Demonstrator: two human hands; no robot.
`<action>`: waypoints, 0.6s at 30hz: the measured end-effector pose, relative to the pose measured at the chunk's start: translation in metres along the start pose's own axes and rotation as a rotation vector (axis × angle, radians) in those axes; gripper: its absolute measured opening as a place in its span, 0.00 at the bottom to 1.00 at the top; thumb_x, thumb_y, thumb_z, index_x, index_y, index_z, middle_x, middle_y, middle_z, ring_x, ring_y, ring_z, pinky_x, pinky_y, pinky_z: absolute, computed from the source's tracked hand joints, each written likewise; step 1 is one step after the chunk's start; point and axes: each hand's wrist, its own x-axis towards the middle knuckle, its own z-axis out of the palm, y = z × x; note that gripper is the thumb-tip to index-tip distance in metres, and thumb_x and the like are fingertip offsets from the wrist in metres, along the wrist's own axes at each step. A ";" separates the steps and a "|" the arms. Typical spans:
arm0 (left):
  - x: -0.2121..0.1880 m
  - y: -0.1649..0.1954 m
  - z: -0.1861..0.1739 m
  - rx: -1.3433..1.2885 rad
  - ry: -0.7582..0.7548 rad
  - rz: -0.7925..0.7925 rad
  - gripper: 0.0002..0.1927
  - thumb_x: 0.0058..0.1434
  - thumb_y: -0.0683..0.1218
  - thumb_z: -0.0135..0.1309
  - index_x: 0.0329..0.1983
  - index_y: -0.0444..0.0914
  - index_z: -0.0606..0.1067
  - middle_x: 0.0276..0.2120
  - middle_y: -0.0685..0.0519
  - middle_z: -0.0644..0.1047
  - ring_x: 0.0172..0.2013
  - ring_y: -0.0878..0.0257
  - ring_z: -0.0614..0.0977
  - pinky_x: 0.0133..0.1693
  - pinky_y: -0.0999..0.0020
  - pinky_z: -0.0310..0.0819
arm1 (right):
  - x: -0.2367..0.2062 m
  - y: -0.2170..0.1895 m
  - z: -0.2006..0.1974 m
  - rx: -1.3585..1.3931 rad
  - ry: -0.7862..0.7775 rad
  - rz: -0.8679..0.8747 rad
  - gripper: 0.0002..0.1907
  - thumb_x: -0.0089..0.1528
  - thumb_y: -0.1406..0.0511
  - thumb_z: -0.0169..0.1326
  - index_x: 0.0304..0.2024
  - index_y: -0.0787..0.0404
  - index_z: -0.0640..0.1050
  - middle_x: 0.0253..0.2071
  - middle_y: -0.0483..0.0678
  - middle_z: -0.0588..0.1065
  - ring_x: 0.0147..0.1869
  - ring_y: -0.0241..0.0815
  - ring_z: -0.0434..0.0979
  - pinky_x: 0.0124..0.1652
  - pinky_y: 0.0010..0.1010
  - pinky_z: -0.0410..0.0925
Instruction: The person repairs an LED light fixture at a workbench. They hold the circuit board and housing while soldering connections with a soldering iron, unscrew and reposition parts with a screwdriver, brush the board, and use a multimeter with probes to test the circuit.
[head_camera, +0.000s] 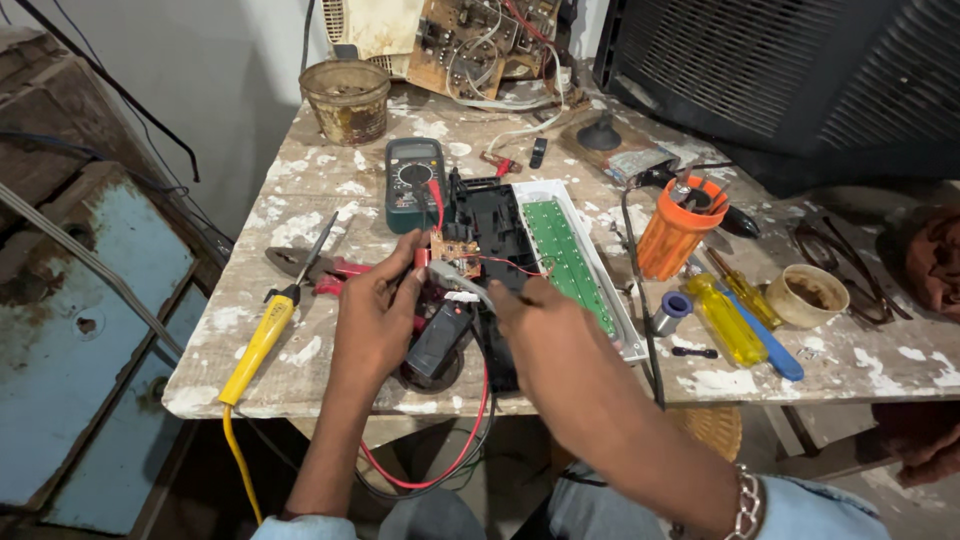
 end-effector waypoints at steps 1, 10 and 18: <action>0.000 0.000 0.001 0.002 0.006 -0.003 0.24 0.67 0.35 0.49 0.67 0.27 0.67 0.63 0.45 0.75 0.60 0.67 0.75 0.61 0.72 0.67 | -0.001 0.003 -0.002 0.004 0.024 -0.013 0.24 0.56 0.75 0.50 0.56 0.70 0.75 0.39 0.65 0.74 0.36 0.63 0.79 0.36 0.45 0.74; -0.003 0.013 0.001 0.077 0.008 -0.029 0.21 0.68 0.36 0.49 0.65 0.33 0.73 0.53 0.46 0.82 0.51 0.71 0.78 0.53 0.75 0.72 | 0.005 0.018 0.009 0.095 0.011 0.149 0.15 0.63 0.70 0.52 0.52 0.69 0.75 0.41 0.64 0.74 0.37 0.65 0.78 0.34 0.47 0.72; -0.006 0.020 0.001 0.178 0.047 -0.053 0.20 0.67 0.37 0.50 0.63 0.35 0.75 0.52 0.50 0.83 0.49 0.72 0.79 0.51 0.74 0.74 | 0.008 0.018 0.008 0.025 0.084 0.124 0.19 0.63 0.71 0.51 0.56 0.67 0.75 0.40 0.64 0.74 0.36 0.65 0.78 0.34 0.50 0.71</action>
